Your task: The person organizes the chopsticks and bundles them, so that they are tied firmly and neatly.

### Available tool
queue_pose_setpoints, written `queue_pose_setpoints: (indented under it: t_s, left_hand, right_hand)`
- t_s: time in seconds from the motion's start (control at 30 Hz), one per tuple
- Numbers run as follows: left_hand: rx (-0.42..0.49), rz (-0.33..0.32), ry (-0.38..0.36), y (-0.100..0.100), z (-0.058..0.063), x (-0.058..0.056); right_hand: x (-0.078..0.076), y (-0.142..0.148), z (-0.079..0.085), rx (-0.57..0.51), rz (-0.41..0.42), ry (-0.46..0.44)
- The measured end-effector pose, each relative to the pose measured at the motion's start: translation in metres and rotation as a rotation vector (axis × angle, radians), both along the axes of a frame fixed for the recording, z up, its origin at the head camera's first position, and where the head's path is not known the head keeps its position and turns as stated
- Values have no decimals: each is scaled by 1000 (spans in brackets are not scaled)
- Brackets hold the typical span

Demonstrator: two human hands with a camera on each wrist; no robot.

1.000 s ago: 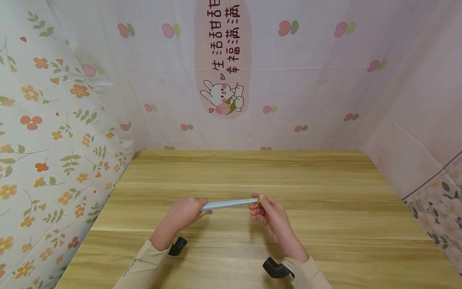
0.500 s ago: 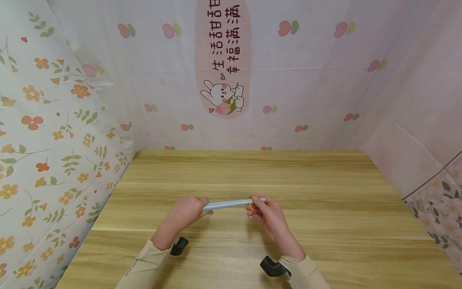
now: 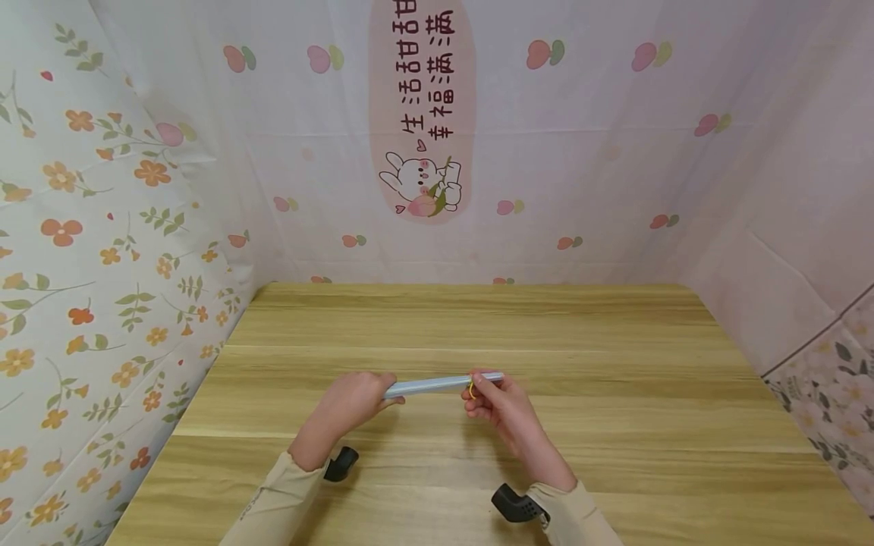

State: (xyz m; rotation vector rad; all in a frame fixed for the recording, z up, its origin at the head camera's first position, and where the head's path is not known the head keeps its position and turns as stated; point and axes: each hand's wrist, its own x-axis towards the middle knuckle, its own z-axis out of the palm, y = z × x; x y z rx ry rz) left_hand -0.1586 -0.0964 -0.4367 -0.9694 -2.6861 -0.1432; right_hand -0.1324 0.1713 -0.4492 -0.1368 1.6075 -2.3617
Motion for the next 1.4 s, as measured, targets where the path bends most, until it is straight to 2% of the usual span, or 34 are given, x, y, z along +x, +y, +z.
queue_pose_setpoints:
  t_s: [0.27, 0.53, 0.93, 1.1, 1.2, 1.4]
  left_hand:
    - [-7, 18, 33, -3, 1, -8]
    - [-31, 24, 46, -4, 1, -12]
    - [-3, 26, -34, -2, 1, -19]
    - [7, 40, -104, -2, 1, -21]
    - [10, 45, -133, -1, 2, -22]
    - [-6, 51, -133, -2, 3, -23]
  right_hand:
    - [0, 3, -8, -4, 28, 42]
    - [-2, 3, -11, 80, 9, -23]
    - [-3, 2, -12, 173, -8, -70]
    - [-6, -1, -10, 236, -30, -85]
    - [-8, -3, -11, 266, -16, -73]
    - [-7, -5, -14, 308, 25, -60]
